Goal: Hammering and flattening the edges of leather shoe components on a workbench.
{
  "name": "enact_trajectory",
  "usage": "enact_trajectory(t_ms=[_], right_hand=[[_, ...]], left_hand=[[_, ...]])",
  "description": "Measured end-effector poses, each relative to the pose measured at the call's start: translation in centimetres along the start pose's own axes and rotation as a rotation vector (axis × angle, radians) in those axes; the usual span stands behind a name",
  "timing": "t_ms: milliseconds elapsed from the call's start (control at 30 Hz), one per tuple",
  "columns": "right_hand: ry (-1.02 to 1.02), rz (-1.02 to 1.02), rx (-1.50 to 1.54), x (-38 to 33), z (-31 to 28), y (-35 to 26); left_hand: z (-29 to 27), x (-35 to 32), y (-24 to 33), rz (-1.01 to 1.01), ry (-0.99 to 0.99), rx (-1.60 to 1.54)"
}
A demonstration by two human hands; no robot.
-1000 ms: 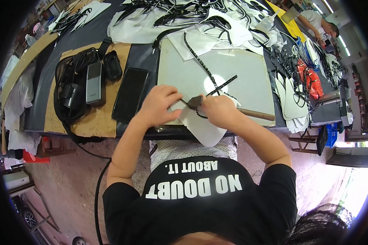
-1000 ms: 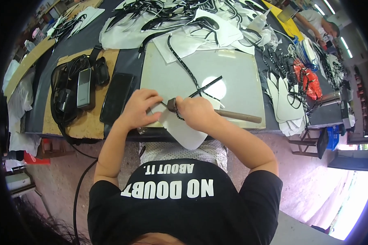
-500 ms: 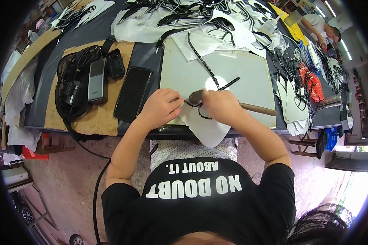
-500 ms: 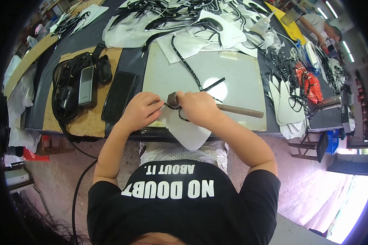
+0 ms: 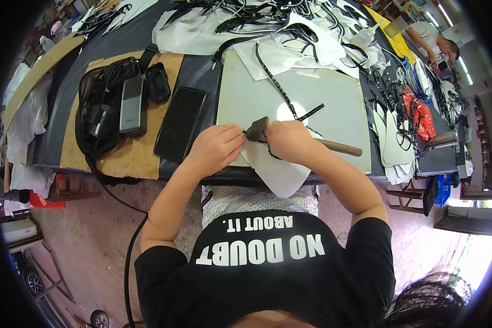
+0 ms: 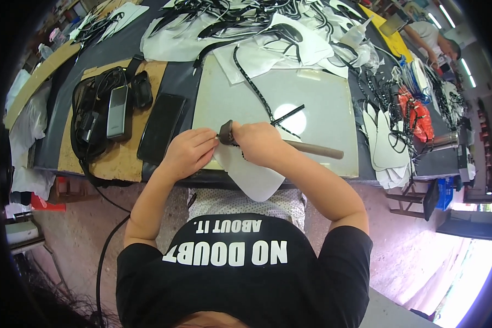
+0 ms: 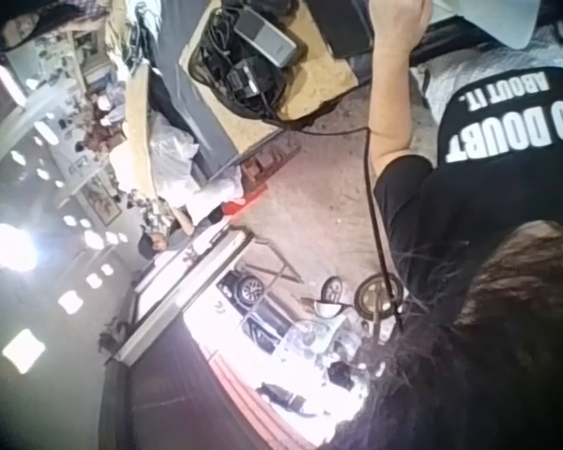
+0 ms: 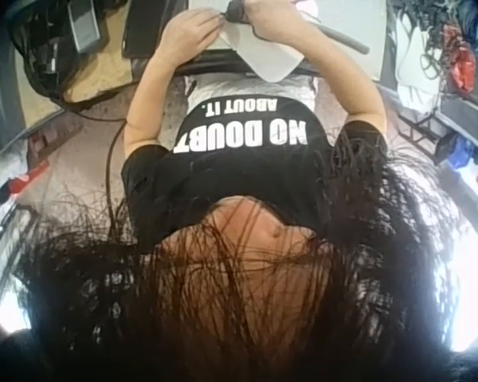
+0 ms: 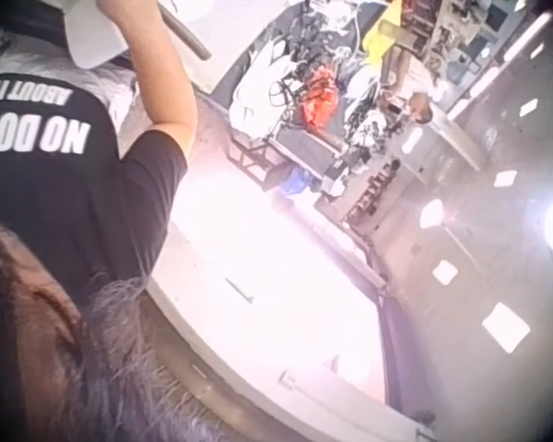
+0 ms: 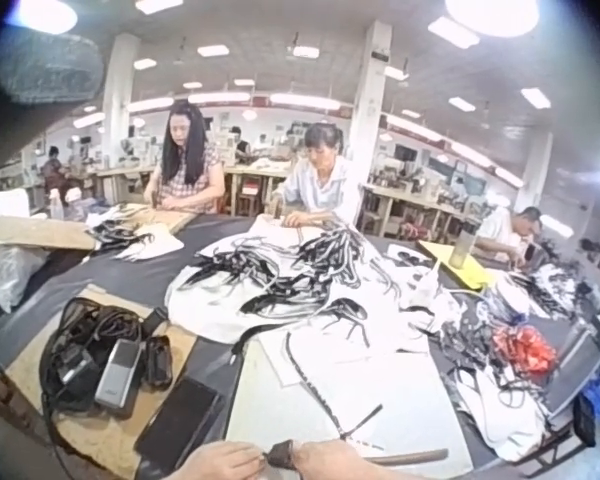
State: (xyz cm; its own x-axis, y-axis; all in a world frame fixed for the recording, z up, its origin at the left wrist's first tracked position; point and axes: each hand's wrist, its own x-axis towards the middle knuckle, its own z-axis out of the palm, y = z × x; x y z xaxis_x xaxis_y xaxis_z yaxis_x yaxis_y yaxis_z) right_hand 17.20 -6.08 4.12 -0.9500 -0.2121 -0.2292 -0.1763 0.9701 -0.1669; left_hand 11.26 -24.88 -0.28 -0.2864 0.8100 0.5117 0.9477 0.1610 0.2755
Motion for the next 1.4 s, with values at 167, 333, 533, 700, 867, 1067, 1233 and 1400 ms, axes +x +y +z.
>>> enact_trajectory(t_ms=[167, 333, 533, 700, 867, 1067, 1233, 1400], right_hand=[[0.092, 0.023, -0.044, 0.3, -0.9, 0.0], [-0.042, -0.011, -0.063, 0.5, -1.7, -1.2], [0.028, 0.057, -0.028, 0.8, -2.0, -0.7], [-0.056, 0.018, -0.075, 0.8, -1.5, -1.3], [0.071, 0.044, -0.01, 1.1, -2.2, -0.9], [0.112, -0.008, -0.046, 1.5, -1.3, -0.2], [0.025, -0.002, -0.06, 1.8, -1.8, -0.8], [0.062, -0.004, -0.057, 1.9, -1.8, -0.3]], left_hand=[[0.4, -0.3, -0.1, -0.032, 0.061, -0.048], [0.7, -0.3, -0.1, -0.072, 0.09, -0.061], [0.5, -0.3, 0.2, -0.087, 0.088, -0.047], [0.7, -0.5, 0.1, -0.112, 0.081, -0.048], [0.6, -0.5, 0.1, -0.098, 0.095, -0.046], [0.6, -0.4, 0.1, -0.093, 0.086, -0.038], [1.0, -0.5, -0.3, -0.067, 0.122, -0.046], [1.1, -0.6, -0.4, -0.048, 0.174, -0.04]])
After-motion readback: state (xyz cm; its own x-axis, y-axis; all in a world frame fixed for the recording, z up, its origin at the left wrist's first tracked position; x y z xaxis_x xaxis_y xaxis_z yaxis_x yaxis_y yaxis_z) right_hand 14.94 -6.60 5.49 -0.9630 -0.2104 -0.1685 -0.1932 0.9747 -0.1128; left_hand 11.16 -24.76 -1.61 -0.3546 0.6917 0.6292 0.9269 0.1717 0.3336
